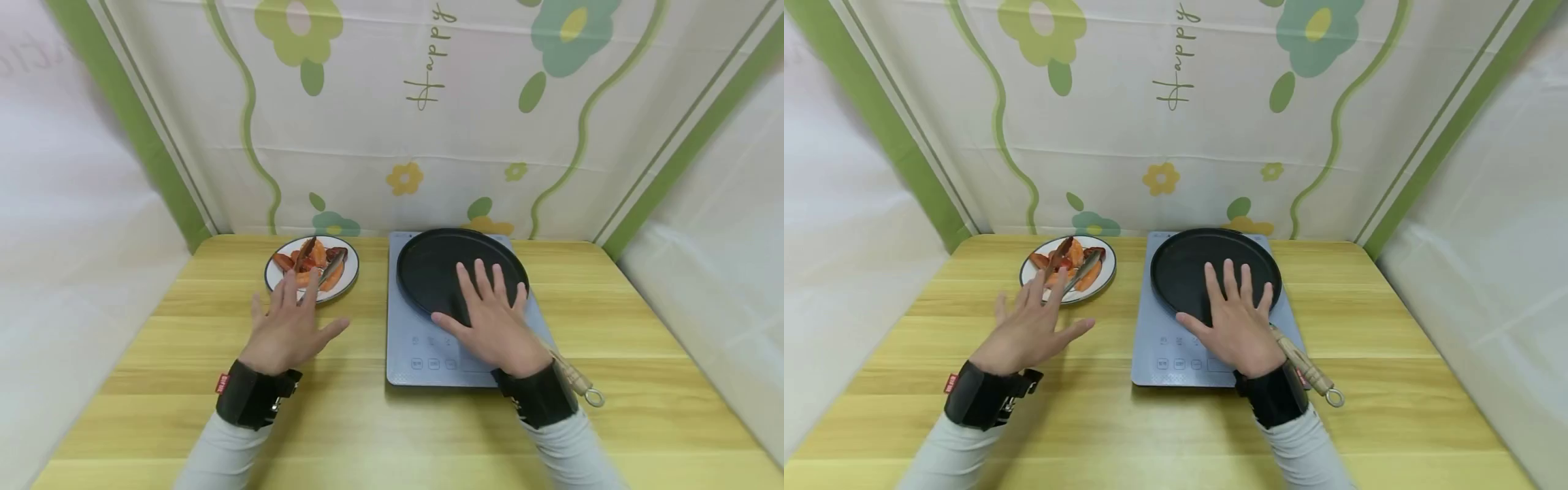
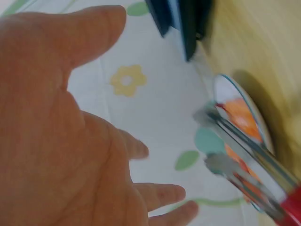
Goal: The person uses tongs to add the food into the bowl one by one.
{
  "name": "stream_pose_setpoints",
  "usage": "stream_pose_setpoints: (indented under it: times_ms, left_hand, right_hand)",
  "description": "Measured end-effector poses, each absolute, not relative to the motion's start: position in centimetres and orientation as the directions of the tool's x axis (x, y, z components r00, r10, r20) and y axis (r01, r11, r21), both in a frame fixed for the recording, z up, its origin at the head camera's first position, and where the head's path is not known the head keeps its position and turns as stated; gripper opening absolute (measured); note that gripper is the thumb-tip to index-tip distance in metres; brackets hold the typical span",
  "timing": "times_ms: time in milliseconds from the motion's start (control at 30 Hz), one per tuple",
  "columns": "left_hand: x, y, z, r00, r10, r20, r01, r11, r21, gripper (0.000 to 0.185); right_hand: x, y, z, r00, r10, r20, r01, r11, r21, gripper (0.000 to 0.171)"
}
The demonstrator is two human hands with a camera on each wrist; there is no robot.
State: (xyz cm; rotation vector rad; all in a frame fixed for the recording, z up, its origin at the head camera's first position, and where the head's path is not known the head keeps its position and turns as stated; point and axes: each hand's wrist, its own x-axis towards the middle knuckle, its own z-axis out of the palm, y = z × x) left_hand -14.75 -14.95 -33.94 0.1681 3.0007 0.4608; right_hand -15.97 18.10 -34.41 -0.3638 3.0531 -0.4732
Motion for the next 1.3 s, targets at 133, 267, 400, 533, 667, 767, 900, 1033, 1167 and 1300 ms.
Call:
stream_pose_setpoints:
  times_ms: [133,267,400,533,667,767,900,1033,1167,1300]
  left_hand:
    - [-14.2,-16.5,-34.7,-0.991,0.086,-0.106,0.055,0.962,0.268,0.105]
    - [-14.0,-18.3,-35.4,-0.991,0.043,-0.13,0.009,0.969,0.247,0.109]
    - [-14.3,-19.9,-35.9,-0.99,0.017,-0.142,-0.021,0.965,0.263,0.103]
    - [-14.9,-21.3,-36.4,-0.982,0.015,-0.189,-0.036,0.964,0.265,0.086]
    - [-15.4,-22.4,-36.9,-0.973,0.02,-0.229,-0.038,0.968,0.247,0.068]
    - [-15.8,-22.8,-37.2,-0.967,0.042,-0.253,-0.027,0.964,0.263,0.061]
    - [-16.1,-23.2,-37.8,-0.96,0.078,-0.271,-0.007,0.953,0.301,0.06]
    - [-16.5,-23.6,-38.6,-0.96,0.082,-0.266,-0.004,0.951,0.311,0.06]
    - [-16.6,-23.8,-39.0,-0.963,0.067,-0.26,-0.018,0.95,0.313,0.053]
    - [-16.5,-23.8,-39.1,-0.967,0.075,-0.242,-0.011,0.941,0.338,0.042]
  right_hand:
    - [-15.0,19.8,-33.9,-0.975,-0.223,0.0,-0.215,0.939,-0.269,0.103]
    - [-14.2,21.6,-33.5,-0.977,-0.215,-0.006,-0.206,0.944,-0.258,0.105]
    - [-13.2,23.4,-33.6,-0.977,-0.211,-0.021,-0.2,0.949,-0.243,0.106]
    - [-12.0,25.5,-34.3,-0.975,-0.219,-0.027,-0.208,0.952,-0.226,0.102]
    - [-11.3,27.4,-35.3,-0.966,-0.259,0.009,-0.256,0.952,-0.164,0.091]
    - [-10.9,28.6,-36.1,-0.953,-0.293,0.07,-0.299,0.948,-0.105,0.07]
    - [-10.6,29.1,-37.0,-0.948,-0.29,0.133,-0.301,0.951,-0.076,0.049]
    - [-10.7,28.3,-37.7,-0.966,-0.218,0.139,-0.233,0.967,-0.106,0.046]
    - [-11.0,27.3,-38.4,-0.972,-0.164,0.169,-0.183,0.978,-0.1,0.046]
    - [-11.4,26.9,-39.0,-0.965,-0.148,0.216,-0.166,0.984,-0.07,0.043]
